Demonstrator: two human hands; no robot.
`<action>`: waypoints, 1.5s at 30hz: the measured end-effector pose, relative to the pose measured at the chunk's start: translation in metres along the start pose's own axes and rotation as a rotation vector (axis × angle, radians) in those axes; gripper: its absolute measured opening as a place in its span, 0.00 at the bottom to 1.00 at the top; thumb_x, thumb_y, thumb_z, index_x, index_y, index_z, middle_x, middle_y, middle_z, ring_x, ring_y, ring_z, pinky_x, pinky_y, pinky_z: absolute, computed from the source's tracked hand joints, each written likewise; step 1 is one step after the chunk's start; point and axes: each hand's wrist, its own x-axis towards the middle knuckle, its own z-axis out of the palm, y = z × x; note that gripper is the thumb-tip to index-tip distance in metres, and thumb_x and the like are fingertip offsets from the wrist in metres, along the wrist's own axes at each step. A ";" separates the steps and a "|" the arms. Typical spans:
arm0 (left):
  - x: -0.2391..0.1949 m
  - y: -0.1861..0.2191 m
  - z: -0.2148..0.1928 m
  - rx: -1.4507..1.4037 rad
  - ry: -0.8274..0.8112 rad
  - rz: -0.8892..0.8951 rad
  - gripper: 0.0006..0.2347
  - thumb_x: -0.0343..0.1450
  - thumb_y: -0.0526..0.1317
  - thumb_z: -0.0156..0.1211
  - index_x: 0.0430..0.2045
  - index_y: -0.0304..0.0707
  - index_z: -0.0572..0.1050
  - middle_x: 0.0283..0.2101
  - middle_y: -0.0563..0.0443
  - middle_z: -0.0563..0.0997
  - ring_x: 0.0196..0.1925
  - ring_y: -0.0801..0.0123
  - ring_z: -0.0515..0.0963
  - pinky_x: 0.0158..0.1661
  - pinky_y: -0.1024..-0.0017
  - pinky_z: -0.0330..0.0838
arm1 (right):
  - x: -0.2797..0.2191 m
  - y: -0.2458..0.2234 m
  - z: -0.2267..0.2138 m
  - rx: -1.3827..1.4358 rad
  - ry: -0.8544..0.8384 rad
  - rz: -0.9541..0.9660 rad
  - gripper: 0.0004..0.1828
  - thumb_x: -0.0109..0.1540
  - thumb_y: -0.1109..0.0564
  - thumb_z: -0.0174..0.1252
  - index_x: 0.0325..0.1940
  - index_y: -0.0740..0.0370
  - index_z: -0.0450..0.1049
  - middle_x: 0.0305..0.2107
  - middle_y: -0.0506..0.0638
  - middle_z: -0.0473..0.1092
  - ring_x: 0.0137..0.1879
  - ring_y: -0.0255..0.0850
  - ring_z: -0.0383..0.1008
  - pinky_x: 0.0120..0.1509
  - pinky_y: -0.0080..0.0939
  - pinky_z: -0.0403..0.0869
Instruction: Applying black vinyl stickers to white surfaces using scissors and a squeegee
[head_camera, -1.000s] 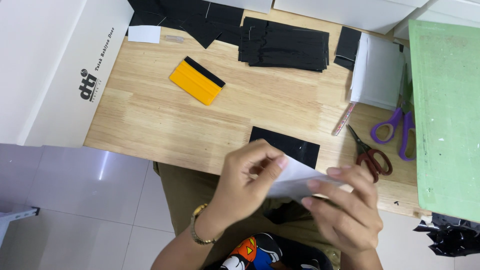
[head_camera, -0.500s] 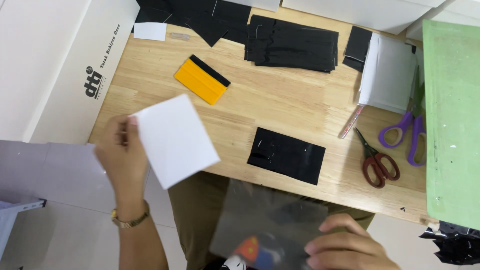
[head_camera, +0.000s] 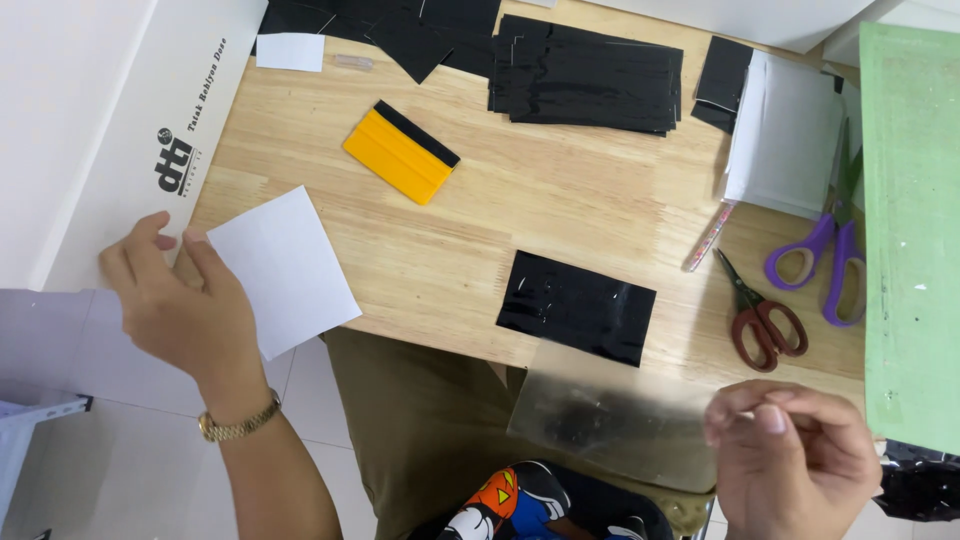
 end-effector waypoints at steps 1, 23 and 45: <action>0.000 0.015 -0.011 -0.114 0.027 0.079 0.07 0.81 0.31 0.57 0.51 0.28 0.77 0.44 0.44 0.75 0.40 0.52 0.75 0.32 0.53 0.68 | 0.001 0.002 -0.001 0.004 0.032 0.045 0.04 0.68 0.63 0.58 0.46 0.59 0.74 0.32 0.53 0.76 0.34 0.41 0.80 0.33 0.30 0.84; -0.071 0.165 -0.013 -1.061 -0.848 0.095 0.14 0.71 0.32 0.64 0.52 0.40 0.77 0.53 0.44 0.81 0.55 0.64 0.82 0.46 0.76 0.89 | 0.041 0.045 0.041 -0.508 0.019 0.174 0.21 0.62 0.73 0.63 0.58 0.70 0.68 0.40 0.60 0.75 0.42 0.39 0.77 0.42 0.31 0.80; -0.070 0.167 0.005 -0.902 -0.871 0.212 0.15 0.71 0.32 0.63 0.53 0.35 0.75 0.52 0.44 0.80 0.41 0.67 0.81 0.41 0.75 0.85 | 0.058 0.062 0.044 -0.638 -0.077 0.148 0.21 0.62 0.75 0.62 0.57 0.69 0.68 0.38 0.60 0.74 0.39 0.38 0.76 0.38 0.31 0.81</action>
